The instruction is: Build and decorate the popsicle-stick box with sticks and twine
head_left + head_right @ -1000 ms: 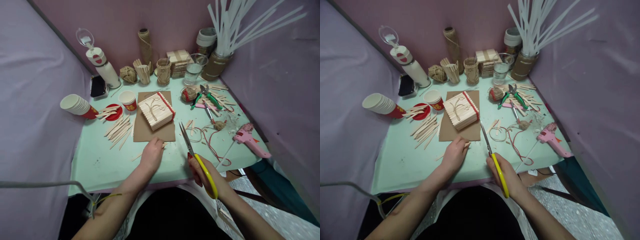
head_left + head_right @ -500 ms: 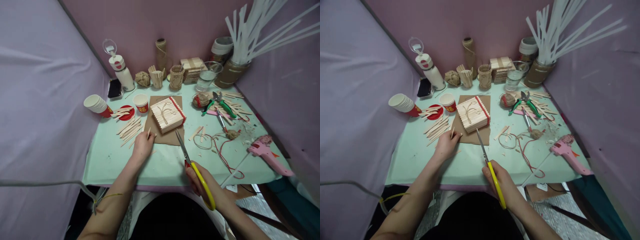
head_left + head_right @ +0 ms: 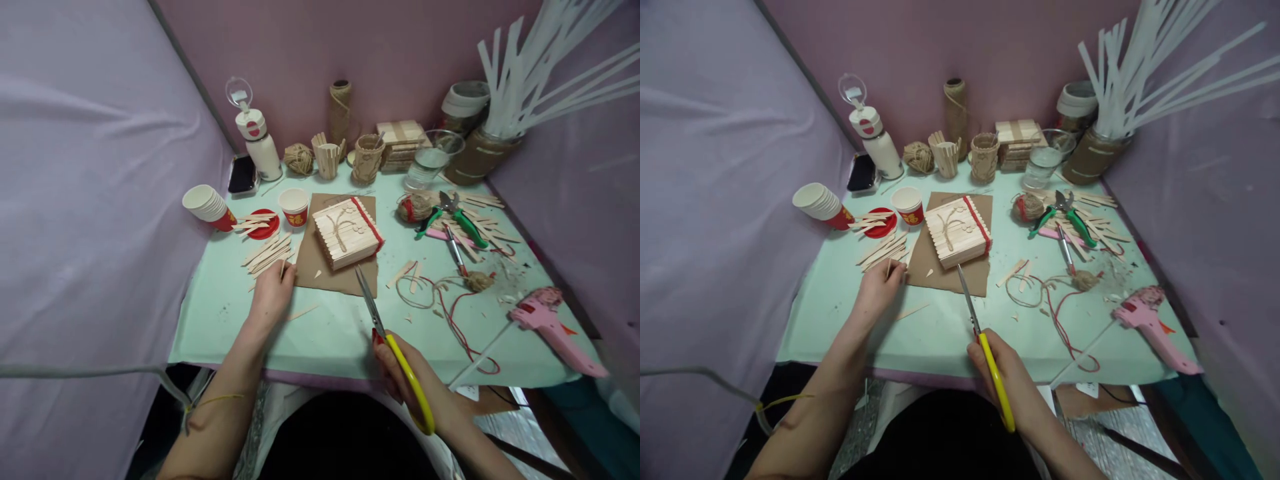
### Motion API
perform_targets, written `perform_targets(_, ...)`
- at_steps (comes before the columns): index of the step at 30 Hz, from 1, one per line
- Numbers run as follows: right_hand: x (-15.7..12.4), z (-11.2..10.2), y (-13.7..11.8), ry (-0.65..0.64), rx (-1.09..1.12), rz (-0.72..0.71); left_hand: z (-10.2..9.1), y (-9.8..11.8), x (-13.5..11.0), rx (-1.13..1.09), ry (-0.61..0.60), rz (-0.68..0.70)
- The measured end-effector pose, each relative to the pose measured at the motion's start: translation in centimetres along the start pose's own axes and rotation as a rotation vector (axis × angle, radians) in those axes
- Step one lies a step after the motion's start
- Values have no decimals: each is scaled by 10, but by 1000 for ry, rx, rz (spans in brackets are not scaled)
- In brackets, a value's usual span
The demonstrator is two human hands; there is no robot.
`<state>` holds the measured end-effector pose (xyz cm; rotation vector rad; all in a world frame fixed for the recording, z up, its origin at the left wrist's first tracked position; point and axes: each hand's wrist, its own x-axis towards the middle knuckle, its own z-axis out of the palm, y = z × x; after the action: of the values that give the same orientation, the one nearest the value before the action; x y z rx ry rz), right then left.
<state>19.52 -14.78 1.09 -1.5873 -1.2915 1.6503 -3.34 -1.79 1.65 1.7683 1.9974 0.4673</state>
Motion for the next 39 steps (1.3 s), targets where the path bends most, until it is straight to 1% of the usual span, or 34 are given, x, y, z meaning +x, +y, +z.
perform_targets(3, 1, 2, 3, 28, -6, 6, -7, -13, -13, 141, -34, 11)
perform_targets(6, 3, 4, 4, 13, -12, 16, -3, -25, -29, 248, -51, 94)
perform_targets(9, 4, 6, 4, -29, -29, 17, 2, -37, -38, 269, -16, 164)
perform_targets(12, 5, 8, 2, -26, -51, 12, 0, -44, -39, 252, 20, 209)
perform_targets(15, 4, 12, 2, -3, -62, 11, -8, -48, -33, 256, 64, 207)
perform_targets(18, 4, 16, 3, -3, -62, 18, -18, -52, -19, 236, 128, 169)
perform_targets(23, 4, 18, 4, -25, -48, 29, -26, -57, 3, 194, 96, 173)
perform_targets(27, 6, 16, 6, -62, -68, 36, -26, -57, 10, 179, 102, 178)
perform_targets(30, 7, 14, 7, -76, -76, 37, -30, -57, 16, 125, 112, 171)
perform_targets(33, 7, 12, 5, -92, -75, 49, -37, -57, 18, 71, 93, 157)
perform_targets(35, 7, 12, 3, -108, -74, 56, -43, -56, 15, 73, 57, 146)
perform_targets(37, 6, 11, 2, -108, -63, 59, -47, -53, 5, 121, -20, 146)
perform_targets(39, 6, 10, 2, -107, -45, 61, -48, -50, -7, 216, -117, 142)
